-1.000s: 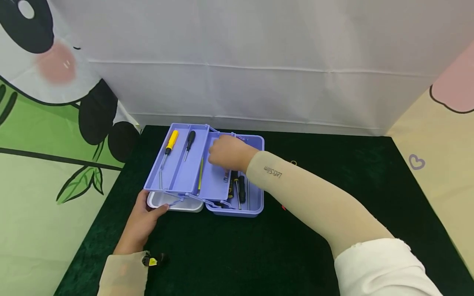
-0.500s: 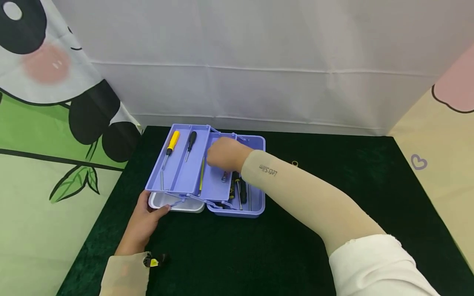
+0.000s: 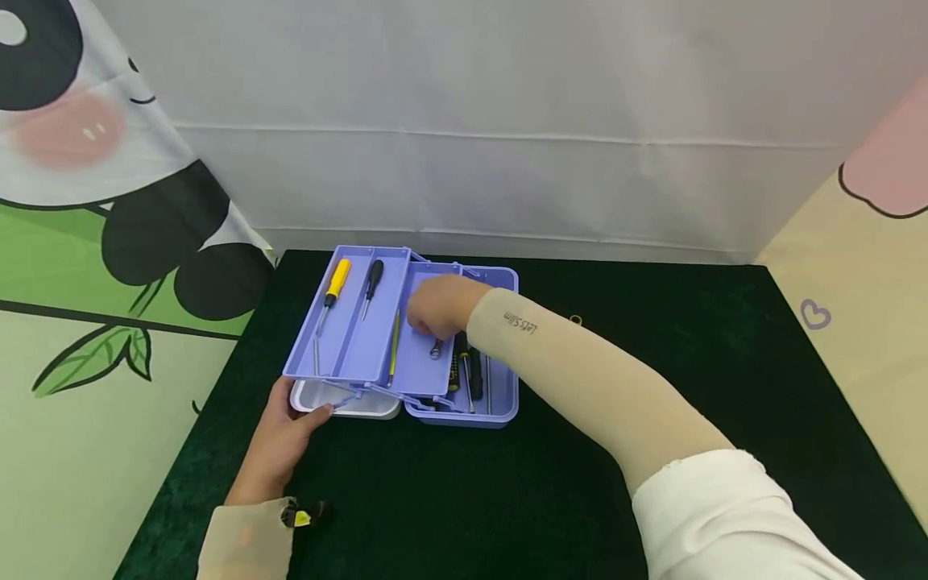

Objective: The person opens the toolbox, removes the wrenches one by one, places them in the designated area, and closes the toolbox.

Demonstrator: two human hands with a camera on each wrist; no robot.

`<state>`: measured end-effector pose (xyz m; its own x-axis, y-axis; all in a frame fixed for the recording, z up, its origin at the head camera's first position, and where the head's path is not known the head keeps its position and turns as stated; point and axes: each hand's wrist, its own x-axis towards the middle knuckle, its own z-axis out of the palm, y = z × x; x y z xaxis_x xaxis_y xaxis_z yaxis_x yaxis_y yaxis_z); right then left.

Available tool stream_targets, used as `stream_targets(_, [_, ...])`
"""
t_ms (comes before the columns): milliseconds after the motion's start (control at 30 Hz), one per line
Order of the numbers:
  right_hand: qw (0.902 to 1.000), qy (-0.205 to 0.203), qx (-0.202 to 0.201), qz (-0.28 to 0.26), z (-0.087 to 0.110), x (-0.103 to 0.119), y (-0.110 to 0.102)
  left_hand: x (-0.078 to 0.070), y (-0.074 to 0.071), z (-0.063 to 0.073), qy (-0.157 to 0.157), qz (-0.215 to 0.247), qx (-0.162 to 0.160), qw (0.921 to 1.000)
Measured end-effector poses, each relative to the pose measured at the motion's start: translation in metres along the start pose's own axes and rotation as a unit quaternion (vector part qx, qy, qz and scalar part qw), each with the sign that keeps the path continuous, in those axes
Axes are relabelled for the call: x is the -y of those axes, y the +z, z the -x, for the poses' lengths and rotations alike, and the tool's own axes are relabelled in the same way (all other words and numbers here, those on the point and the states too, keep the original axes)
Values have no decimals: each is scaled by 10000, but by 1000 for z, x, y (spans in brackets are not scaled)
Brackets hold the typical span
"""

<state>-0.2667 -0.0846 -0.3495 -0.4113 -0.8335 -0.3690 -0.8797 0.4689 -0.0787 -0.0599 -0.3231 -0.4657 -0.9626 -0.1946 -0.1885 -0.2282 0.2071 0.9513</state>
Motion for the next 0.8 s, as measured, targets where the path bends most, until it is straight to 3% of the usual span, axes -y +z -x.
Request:
stream_targets(200, [9982, 110, -24, -581, 0, -7, 7, 0, 0, 0, 8, 22, 9, 10000])
stream_targets(800, [9973, 84, 30, -722, 1, -2, 7, 1, -3, 1, -54, 23, 48, 10000])
